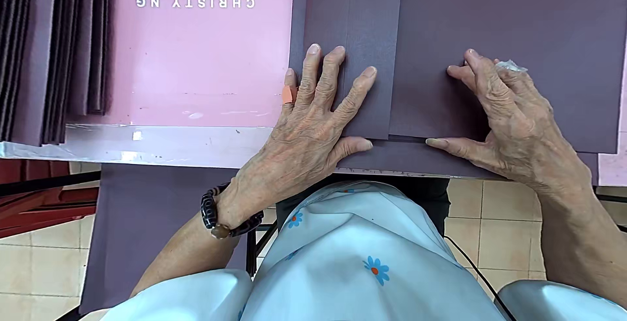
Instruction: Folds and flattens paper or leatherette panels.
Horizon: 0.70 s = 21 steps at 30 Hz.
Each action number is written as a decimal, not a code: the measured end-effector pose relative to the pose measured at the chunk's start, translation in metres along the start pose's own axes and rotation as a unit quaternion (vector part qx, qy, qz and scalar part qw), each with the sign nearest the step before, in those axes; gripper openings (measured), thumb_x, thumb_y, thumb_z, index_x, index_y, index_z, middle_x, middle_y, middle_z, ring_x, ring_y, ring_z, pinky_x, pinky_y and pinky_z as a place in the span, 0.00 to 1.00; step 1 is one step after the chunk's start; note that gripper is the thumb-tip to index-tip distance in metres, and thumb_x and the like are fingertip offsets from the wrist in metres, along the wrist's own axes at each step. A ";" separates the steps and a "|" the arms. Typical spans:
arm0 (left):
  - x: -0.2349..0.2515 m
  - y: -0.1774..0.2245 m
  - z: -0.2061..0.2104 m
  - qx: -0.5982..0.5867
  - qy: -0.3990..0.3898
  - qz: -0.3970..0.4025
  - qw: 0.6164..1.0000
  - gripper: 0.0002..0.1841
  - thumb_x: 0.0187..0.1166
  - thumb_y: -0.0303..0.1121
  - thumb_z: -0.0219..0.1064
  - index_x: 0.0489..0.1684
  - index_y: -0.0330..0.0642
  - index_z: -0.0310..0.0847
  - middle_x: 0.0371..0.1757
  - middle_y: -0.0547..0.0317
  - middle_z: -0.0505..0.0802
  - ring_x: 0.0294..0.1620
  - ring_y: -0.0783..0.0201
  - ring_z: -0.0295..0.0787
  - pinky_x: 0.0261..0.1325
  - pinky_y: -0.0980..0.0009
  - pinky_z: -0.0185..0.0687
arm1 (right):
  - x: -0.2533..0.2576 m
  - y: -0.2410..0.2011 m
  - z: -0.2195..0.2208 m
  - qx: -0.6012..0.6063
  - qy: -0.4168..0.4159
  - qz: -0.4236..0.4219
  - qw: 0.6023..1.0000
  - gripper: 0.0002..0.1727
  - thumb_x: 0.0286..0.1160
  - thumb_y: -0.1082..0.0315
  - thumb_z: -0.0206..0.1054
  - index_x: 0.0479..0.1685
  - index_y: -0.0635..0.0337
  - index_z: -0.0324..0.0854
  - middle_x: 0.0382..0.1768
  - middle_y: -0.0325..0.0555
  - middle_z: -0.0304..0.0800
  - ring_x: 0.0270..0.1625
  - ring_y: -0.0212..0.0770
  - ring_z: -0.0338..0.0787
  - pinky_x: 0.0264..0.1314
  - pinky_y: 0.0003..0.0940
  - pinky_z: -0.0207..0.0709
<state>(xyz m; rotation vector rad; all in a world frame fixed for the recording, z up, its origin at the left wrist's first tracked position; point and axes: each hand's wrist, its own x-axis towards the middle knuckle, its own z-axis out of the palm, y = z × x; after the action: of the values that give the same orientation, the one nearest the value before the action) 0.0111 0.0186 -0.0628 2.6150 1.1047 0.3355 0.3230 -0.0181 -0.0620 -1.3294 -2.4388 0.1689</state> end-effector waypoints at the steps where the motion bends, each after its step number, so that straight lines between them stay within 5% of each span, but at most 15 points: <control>1: 0.001 0.001 0.000 0.001 -0.002 -0.001 1.000 0.41 0.87 0.61 0.46 0.96 0.47 0.48 0.94 0.33 0.51 0.94 0.29 0.37 0.86 0.26 0.35 | 0.000 0.000 0.000 0.002 0.001 0.000 1.000 0.54 0.74 0.38 0.67 0.88 0.74 0.57 0.80 0.64 0.76 0.82 0.63 0.75 0.86 0.57 0.60; 13: 0.002 0.005 0.006 0.013 -0.016 -0.050 0.999 0.44 0.84 0.62 0.49 0.97 0.45 0.44 0.95 0.33 0.48 0.95 0.29 0.36 0.88 0.29 0.32 | 0.000 0.000 0.001 0.001 -0.007 -0.015 1.000 0.53 0.74 0.40 0.67 0.87 0.76 0.57 0.77 0.65 0.79 0.80 0.63 0.78 0.86 0.57 0.62; 17: 0.002 0.006 0.007 0.020 -0.015 -0.047 0.999 0.44 0.84 0.62 0.47 0.97 0.45 0.45 0.94 0.30 0.49 0.94 0.27 0.37 0.86 0.26 0.32 | 0.000 0.004 -0.008 0.006 -0.050 -0.017 0.999 0.51 0.76 0.34 0.61 0.87 0.70 0.62 0.80 0.62 0.77 0.84 0.63 0.74 0.88 0.58 0.59; 21: 0.001 0.004 0.008 0.010 -0.009 -0.023 1.000 0.39 0.84 0.60 0.48 0.96 0.54 0.51 0.94 0.30 0.50 0.93 0.26 0.37 0.84 0.24 0.32 | 0.026 -0.011 -0.027 -0.033 -0.089 0.026 0.995 0.40 0.90 0.40 0.47 0.84 0.67 0.68 0.65 0.63 0.89 0.66 0.66 0.88 0.74 0.64 0.70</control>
<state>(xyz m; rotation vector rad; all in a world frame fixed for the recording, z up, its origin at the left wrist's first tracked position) 0.0169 0.0160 -0.0686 2.5997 1.1668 0.2920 0.3116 -0.0039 -0.0272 -1.4644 -2.5775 0.2305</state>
